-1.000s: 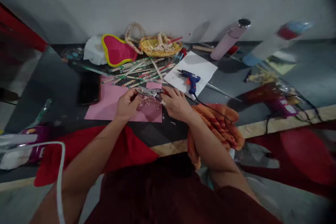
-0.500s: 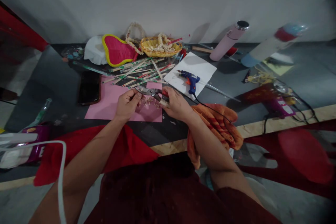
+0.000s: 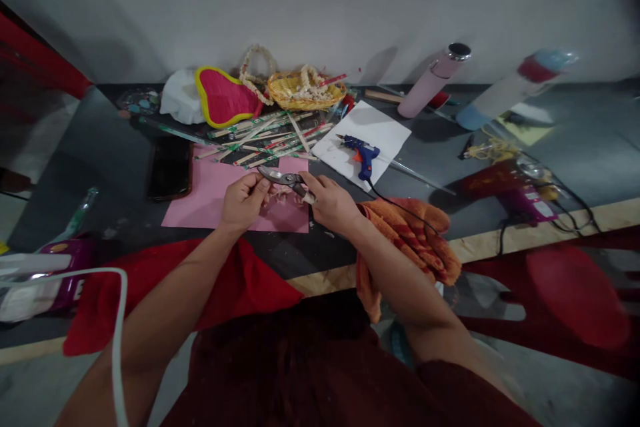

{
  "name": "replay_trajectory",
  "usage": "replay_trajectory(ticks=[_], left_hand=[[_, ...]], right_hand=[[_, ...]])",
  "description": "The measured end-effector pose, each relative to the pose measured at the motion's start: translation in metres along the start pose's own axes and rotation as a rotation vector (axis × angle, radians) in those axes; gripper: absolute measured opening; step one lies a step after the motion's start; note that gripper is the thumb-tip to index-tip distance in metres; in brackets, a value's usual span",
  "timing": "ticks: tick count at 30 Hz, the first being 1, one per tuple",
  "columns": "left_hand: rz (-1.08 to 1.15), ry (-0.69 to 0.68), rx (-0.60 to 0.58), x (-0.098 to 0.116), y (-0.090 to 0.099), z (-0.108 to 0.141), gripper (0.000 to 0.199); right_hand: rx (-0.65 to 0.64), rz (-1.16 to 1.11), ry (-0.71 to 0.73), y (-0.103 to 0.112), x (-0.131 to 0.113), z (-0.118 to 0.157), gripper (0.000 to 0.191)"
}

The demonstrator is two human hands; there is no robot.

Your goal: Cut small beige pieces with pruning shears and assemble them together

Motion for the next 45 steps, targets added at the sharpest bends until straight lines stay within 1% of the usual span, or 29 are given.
replay_trajectory(ticks=[2, 5, 9, 12, 15, 18, 22, 25, 30, 33, 35, 38, 42, 45], left_hand=[[0.009, -0.006, -0.019, 0.002, 0.000, 0.000, 0.026], [0.094, 0.006, -0.050, 0.003, -0.001, 0.001, 0.027], [0.246, 0.087, -0.092, -0.002, -0.002, 0.000, 0.026], [0.350, 0.158, -0.125, -0.003, -0.004, 0.000, 0.025], [0.410, 0.199, -0.125, -0.002, -0.005, 0.001, 0.024], [0.396, 0.217, -0.105, -0.002, -0.005, 0.002, 0.023], [0.346, 0.208, -0.083, -0.002, -0.005, 0.002, 0.025], [0.258, 0.142, -0.066, -0.001, -0.004, 0.000, 0.026], [0.011, -0.022, -0.020, 0.006, 0.002, -0.002, 0.021], [-0.115, -0.048, 0.022, 0.009, 0.005, 0.000, 0.017], [-0.160, -0.059, 0.026, 0.011, 0.005, 0.001, 0.019], [-0.125, -0.060, 0.016, 0.013, 0.004, 0.003, 0.024], [0.001, -0.034, 0.000, 0.009, 0.001, 0.003, 0.027], [0.115, 0.006, -0.009, 0.004, 0.000, 0.003, 0.027]], right_hand=[[-0.006, 0.003, -0.001, 0.000, 0.002, 0.000, 0.057], [-0.018, -0.001, 0.032, 0.001, 0.003, -0.001, 0.062], [-0.024, -0.023, 0.070, 0.001, 0.003, -0.001, 0.066], [-0.017, -0.045, 0.075, 0.002, 0.003, -0.001, 0.063], [-0.005, -0.078, 0.102, 0.003, 0.001, -0.001, 0.061], [0.004, -0.080, 0.098, 0.004, 0.000, -0.001, 0.058], [-0.026, -0.050, 0.052, 0.002, -0.001, 0.000, 0.055], [-0.047, -0.058, 0.036, 0.000, -0.001, 0.001, 0.054], [-0.024, -0.058, -0.013, 0.001, 0.002, 0.000, 0.057], [-0.041, -0.070, 0.006, 0.000, 0.004, -0.001, 0.060], [-0.059, -0.086, 0.036, 0.000, 0.004, -0.001, 0.062], [-0.061, -0.062, 0.050, 0.002, 0.004, 0.000, 0.064], [-0.042, -0.006, 0.050, 0.007, 0.001, 0.002, 0.063], [-0.048, -0.016, 0.078, 0.007, 0.000, 0.002, 0.066]])
Point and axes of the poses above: each hand's wrist, its own z-axis away from the middle knuckle, its own y-axis out of the back of the hand, x = y × z, the point moved 5 cm from there along -z, towards the middle knuckle, and after that the axes turned 3 degrees about y, right-handed, at the moved point
